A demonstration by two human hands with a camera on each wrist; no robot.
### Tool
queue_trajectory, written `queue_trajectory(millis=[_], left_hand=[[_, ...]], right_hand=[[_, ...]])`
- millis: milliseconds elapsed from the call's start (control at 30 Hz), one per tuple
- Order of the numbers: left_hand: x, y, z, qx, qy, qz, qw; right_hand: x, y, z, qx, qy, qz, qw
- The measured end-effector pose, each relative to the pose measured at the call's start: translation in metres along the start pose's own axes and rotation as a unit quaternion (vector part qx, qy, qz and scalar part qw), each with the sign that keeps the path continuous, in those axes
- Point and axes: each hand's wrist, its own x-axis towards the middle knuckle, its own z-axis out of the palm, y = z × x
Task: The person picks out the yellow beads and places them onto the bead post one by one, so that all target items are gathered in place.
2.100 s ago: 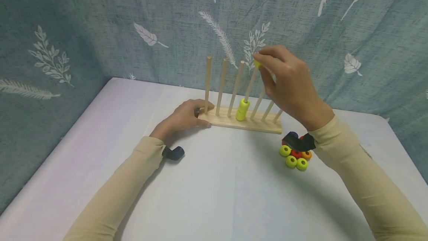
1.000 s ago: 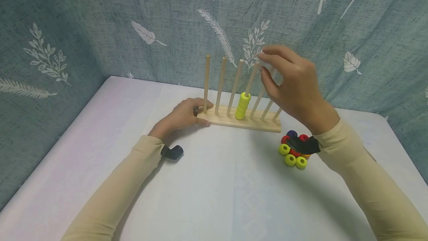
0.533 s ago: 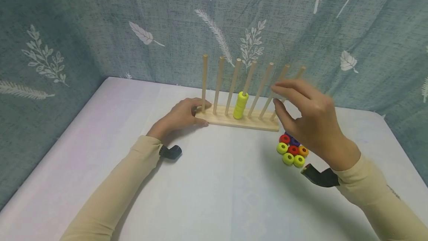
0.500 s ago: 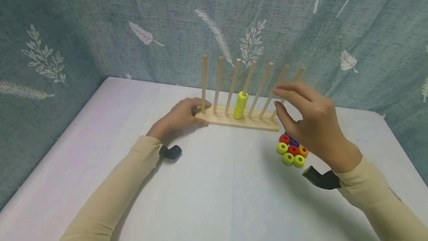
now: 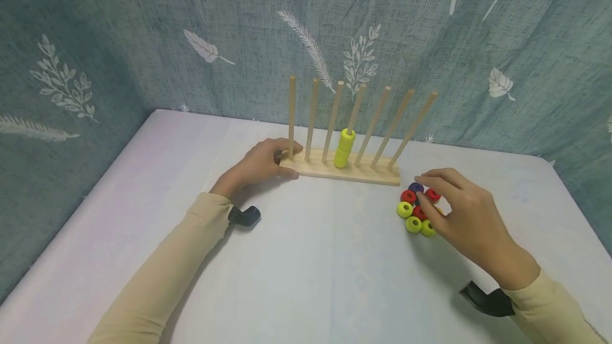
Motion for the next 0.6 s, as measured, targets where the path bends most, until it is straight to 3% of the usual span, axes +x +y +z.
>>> queue_trajectory(millis=[333,600], left_hand=[[0.002,0.002,0.0,-0.01,0.0,0.0,0.9999],[0.0,0.002,0.0,-0.006,-0.003,-0.004,1.0]], right_hand=[[-0.049,0.007,0.014,-0.037,-0.07,0.065,0.995],[-0.06,0.01,0.021,-0.045,-0.081,0.062,0.994]])
